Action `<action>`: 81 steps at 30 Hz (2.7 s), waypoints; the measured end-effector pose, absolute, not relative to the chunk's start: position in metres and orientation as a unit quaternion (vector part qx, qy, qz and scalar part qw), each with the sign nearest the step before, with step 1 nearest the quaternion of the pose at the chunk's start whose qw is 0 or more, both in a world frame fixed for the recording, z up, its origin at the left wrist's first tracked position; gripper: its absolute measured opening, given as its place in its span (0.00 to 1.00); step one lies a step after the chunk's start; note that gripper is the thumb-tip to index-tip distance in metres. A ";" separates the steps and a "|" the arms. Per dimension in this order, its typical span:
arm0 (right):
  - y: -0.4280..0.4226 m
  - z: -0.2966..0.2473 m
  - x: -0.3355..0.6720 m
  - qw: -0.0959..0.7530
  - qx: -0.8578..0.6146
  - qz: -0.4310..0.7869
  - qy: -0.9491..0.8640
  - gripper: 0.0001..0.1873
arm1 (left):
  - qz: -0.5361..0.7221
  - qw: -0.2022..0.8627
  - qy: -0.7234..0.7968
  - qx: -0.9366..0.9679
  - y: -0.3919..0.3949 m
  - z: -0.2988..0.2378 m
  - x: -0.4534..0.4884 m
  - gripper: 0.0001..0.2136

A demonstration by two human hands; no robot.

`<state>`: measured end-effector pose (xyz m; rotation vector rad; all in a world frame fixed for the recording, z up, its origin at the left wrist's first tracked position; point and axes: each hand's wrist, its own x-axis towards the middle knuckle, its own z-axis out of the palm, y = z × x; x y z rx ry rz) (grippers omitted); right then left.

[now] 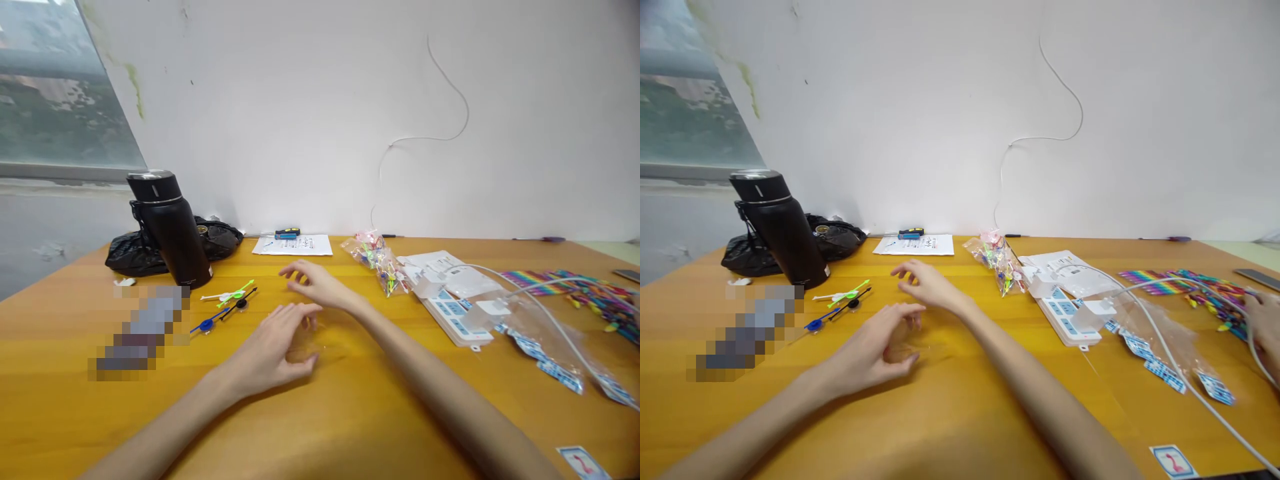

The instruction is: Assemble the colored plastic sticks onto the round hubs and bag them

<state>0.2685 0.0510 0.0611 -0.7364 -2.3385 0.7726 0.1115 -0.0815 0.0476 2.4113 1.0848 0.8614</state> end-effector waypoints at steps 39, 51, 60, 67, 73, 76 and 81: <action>0.081 0.054 0.262 0.070 -0.274 0.242 -0.928 0.07 | 0.287 0.140 0.369 0.873 -0.081 0.054 0.109 0.26; 0.058 0.061 0.238 0.139 -0.188 0.135 -0.963 0.04 | 0.298 0.147 0.373 0.866 -0.081 0.054 0.109 0.27; 0.068 0.100 0.265 0.314 -0.228 0.372 -0.843 0.04 | 0.356 0.206 0.422 0.808 -0.080 0.056 0.107 0.24; 0.038 0.167 0.293 0.421 -0.191 0.364 -0.808 0.14 | 0.419 0.247 0.476 0.733 -0.076 0.057 0.105 0.23; 0.019 0.183 0.298 0.406 -0.194 0.359 -0.818 0.08 | 0.440 0.271 0.496 0.698 -0.072 0.054 0.102 0.23; 0.013 0.179 0.294 0.368 -0.201 0.363 -0.832 0.05 | 0.447 0.285 0.505 0.681 -0.070 0.051 0.101 0.23; 0.003 0.174 0.285 0.314 -0.190 0.334 -0.868 0.01 | 0.468 0.288 0.504 0.667 -0.067 0.048 0.100 0.24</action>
